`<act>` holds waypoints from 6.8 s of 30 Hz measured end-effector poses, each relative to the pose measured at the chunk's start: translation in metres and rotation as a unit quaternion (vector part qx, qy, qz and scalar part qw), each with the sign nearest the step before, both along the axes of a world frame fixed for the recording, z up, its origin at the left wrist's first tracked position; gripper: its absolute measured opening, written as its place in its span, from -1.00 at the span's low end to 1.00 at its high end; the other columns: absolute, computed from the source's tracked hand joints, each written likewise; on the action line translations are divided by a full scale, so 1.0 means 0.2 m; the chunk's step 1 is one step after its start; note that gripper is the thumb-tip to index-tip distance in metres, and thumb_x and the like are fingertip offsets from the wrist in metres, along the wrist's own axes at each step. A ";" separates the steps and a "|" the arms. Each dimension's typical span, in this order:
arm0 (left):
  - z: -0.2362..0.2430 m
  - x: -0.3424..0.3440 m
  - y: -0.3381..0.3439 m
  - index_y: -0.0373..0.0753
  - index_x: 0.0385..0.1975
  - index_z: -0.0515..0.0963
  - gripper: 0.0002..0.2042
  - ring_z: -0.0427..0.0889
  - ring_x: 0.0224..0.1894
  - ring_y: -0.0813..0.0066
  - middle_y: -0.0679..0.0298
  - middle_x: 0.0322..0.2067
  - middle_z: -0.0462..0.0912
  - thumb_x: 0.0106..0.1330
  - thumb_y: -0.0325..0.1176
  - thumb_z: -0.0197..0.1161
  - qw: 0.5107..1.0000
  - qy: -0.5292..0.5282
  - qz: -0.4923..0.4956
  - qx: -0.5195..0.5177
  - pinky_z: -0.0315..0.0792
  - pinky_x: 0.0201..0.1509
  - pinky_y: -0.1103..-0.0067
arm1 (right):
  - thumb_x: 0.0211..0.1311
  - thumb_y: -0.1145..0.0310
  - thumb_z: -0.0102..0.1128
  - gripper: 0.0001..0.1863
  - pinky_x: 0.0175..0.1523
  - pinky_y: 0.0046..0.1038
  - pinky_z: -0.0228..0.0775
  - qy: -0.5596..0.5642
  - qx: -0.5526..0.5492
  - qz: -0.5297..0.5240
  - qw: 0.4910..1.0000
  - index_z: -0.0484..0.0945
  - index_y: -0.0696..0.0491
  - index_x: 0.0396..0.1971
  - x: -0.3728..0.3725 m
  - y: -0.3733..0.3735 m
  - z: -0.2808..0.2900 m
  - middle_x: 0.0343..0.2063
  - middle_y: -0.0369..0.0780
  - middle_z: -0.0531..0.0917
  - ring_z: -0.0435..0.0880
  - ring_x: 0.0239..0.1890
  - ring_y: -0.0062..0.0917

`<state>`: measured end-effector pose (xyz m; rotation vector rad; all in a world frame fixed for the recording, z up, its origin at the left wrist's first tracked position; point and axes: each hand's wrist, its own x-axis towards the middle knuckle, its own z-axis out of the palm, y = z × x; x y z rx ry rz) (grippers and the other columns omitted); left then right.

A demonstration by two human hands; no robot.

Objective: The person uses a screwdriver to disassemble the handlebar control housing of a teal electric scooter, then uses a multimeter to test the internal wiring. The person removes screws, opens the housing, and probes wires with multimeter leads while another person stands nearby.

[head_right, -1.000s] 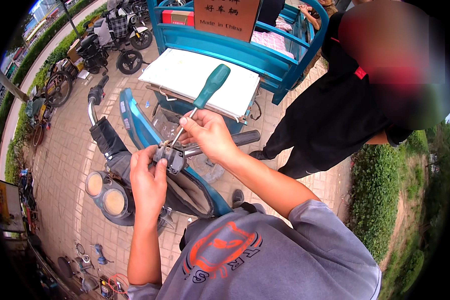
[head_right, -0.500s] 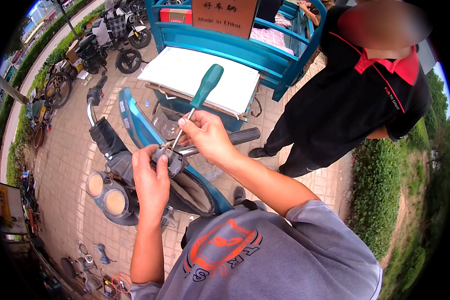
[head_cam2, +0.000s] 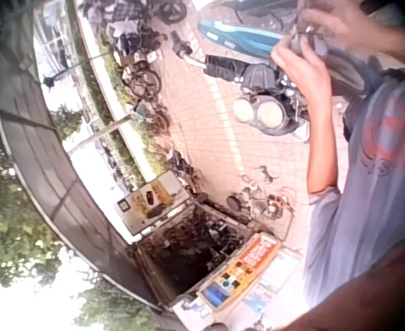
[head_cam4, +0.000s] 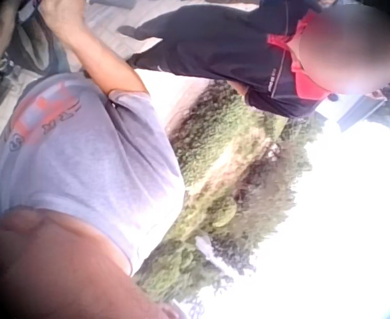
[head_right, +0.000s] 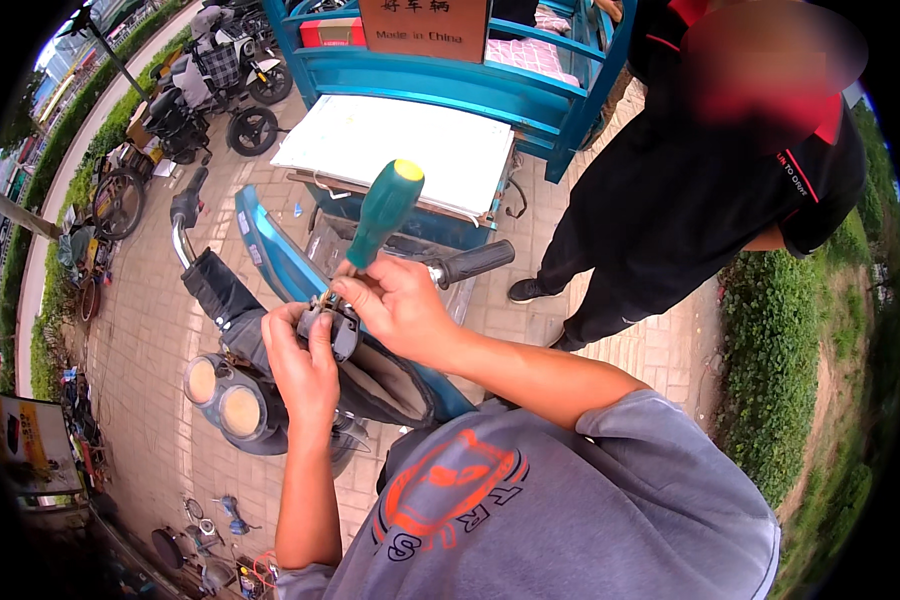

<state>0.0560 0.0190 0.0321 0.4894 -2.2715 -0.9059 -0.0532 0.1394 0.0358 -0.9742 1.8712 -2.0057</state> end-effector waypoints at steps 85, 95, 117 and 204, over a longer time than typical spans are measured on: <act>-0.03 0.11 -0.02 -0.27 -0.34 0.48 -0.67 0.51 -0.28 0.15 0.18 -0.38 0.54 -0.05 -0.54 0.52 0.994 0.052 -0.060 -0.073 0.41 -0.16 0.35 | 0.29 0.51 0.27 -0.86 -0.06 -0.44 0.51 0.001 -0.021 0.123 0.992 0.59 0.16 -0.18 0.01 0.07 -0.10 -0.28 -0.17 0.70 0.69 -0.21 -0.47; 0.10 0.10 -0.10 -0.33 -0.35 0.47 -0.73 0.50 -0.35 0.25 0.16 -0.41 0.52 0.02 -0.56 0.46 0.994 -0.057 -0.087 -0.029 0.42 -0.22 0.46 | 0.45 0.39 0.09 -0.83 0.01 -0.44 0.49 -0.211 -0.013 0.158 0.965 0.54 0.20 -0.19 -0.07 0.07 0.02 -0.21 -0.16 0.68 0.65 -0.14 -0.55; 0.16 -0.11 -0.10 -0.47 0.12 0.47 -0.58 0.36 -0.47 0.74 0.44 -0.47 0.40 0.28 -0.48 0.35 0.966 -0.108 -0.113 0.205 0.31 -0.43 0.75 | -0.05 0.21 0.49 -0.35 -0.14 -0.31 0.43 0.122 0.222 0.163 0.954 0.53 0.28 0.02 -0.30 0.13 0.17 -0.31 -0.08 0.56 0.59 -0.22 -0.27; 0.13 -0.19 -0.22 -0.42 -0.10 0.57 -0.67 0.63 -0.19 0.13 0.02 -0.23 0.63 0.37 -0.23 0.26 0.951 -0.082 -0.297 0.037 0.47 -0.10 0.41 | 0.01 0.38 0.56 -0.29 -0.27 -0.66 0.27 -0.187 0.099 0.260 0.942 0.42 0.24 0.16 -0.30 0.16 0.00 -0.18 -0.33 0.57 0.46 -0.25 -0.78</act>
